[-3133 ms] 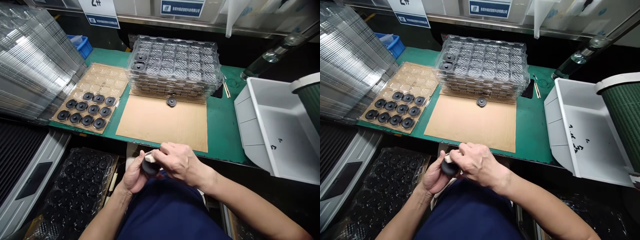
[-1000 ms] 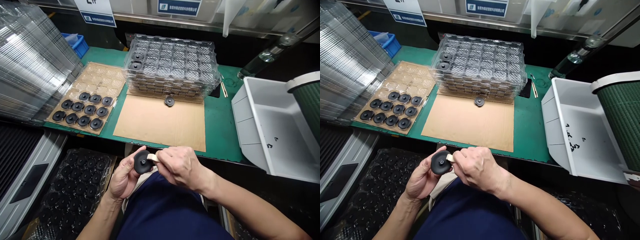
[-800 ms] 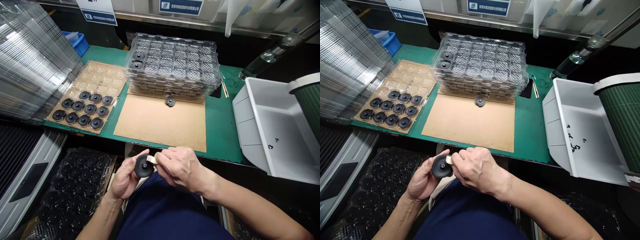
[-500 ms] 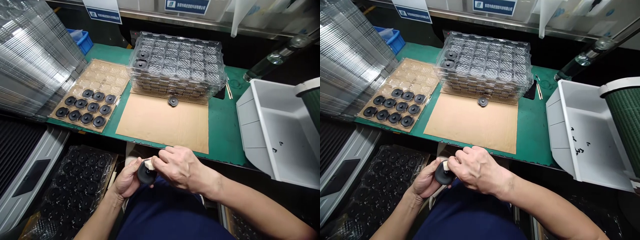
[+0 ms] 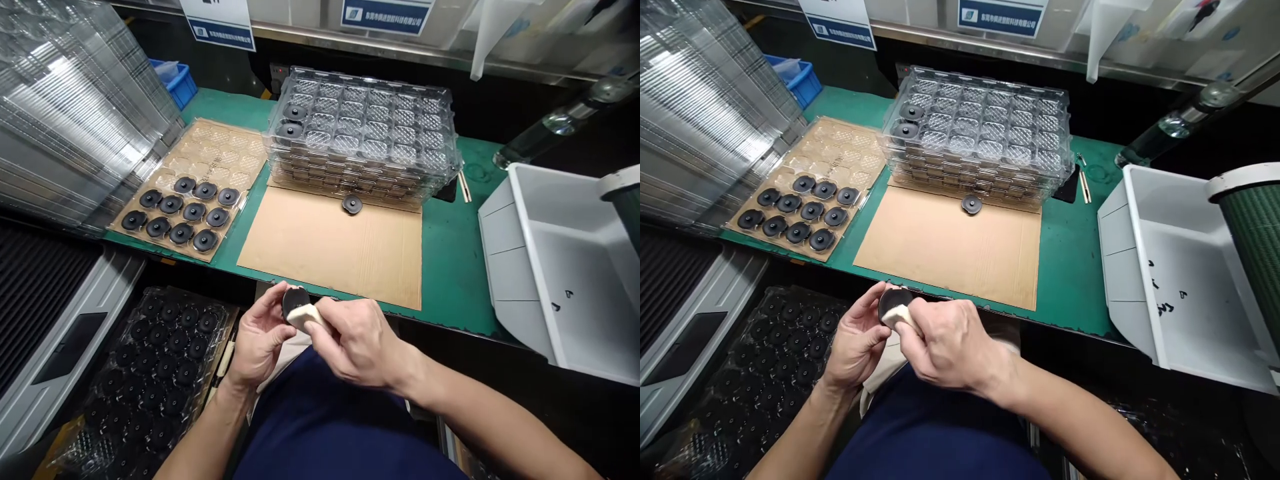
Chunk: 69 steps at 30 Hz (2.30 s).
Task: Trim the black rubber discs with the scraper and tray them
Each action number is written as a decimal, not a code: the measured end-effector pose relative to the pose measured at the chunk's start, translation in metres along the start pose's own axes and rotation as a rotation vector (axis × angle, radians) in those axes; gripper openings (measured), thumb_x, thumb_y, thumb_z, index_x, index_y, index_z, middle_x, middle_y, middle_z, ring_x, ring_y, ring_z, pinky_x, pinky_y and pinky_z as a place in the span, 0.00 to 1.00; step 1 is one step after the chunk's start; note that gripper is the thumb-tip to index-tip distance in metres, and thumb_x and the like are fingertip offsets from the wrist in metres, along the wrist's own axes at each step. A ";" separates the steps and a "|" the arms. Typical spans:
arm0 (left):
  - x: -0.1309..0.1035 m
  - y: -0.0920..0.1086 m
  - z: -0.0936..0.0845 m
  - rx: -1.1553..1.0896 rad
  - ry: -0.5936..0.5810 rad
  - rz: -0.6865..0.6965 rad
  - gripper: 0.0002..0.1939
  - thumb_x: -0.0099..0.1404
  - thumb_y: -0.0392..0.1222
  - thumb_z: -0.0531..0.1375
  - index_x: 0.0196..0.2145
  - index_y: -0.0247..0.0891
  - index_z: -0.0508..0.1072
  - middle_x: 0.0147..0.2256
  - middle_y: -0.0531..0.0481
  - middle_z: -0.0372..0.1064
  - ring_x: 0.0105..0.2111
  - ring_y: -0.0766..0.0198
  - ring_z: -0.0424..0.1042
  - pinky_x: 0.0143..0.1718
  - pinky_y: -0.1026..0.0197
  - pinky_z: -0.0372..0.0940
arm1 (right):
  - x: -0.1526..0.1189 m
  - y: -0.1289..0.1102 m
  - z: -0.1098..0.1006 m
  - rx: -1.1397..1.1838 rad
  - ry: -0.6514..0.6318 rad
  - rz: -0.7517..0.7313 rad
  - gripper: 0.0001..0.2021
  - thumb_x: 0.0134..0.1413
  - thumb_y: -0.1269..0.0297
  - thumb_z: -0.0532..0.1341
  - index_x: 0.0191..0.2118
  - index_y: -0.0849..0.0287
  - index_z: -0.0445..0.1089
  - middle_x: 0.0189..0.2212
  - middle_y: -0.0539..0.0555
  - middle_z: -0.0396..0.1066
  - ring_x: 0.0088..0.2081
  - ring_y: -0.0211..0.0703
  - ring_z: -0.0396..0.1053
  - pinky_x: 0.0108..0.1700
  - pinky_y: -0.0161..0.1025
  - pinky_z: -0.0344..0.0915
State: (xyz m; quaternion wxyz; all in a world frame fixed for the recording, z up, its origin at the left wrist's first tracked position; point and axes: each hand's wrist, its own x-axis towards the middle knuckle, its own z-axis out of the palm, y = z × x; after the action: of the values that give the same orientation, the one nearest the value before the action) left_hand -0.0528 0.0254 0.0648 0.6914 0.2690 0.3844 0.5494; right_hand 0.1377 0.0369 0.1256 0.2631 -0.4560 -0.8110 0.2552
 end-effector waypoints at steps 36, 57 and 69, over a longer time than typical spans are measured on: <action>0.013 0.016 0.020 -0.100 0.174 -0.332 0.22 0.62 0.40 0.70 0.55 0.43 0.79 0.59 0.41 0.73 0.57 0.45 0.74 0.48 0.51 0.76 | -0.016 0.179 0.036 -0.464 0.245 0.531 0.17 0.71 0.56 0.53 0.37 0.58 0.75 0.25 0.56 0.75 0.23 0.42 0.68 0.28 0.39 0.41; 0.336 0.104 0.151 1.143 0.161 0.496 0.17 0.61 0.47 0.66 0.43 0.32 0.78 0.38 0.44 0.78 0.39 0.57 0.77 0.46 0.55 0.72 | -0.018 0.193 0.032 -0.063 0.473 0.365 0.14 0.73 0.62 0.50 0.34 0.56 0.67 0.26 0.49 0.72 0.26 0.39 0.71 0.29 0.41 0.43; 0.477 0.165 0.149 1.750 0.296 0.514 0.14 0.71 0.48 0.63 0.45 0.34 0.76 0.45 0.45 0.76 0.45 0.55 0.76 0.49 0.47 0.72 | -0.015 0.196 0.033 -0.025 0.472 0.373 0.13 0.73 0.63 0.51 0.33 0.55 0.64 0.25 0.49 0.70 0.26 0.39 0.69 0.29 0.42 0.43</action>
State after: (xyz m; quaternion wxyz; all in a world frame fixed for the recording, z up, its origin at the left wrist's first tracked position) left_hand 0.0278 0.5353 0.1666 0.0424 0.6996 0.6757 0.2284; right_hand 0.2415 0.1074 -0.0292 0.3875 -0.6469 -0.6327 0.1762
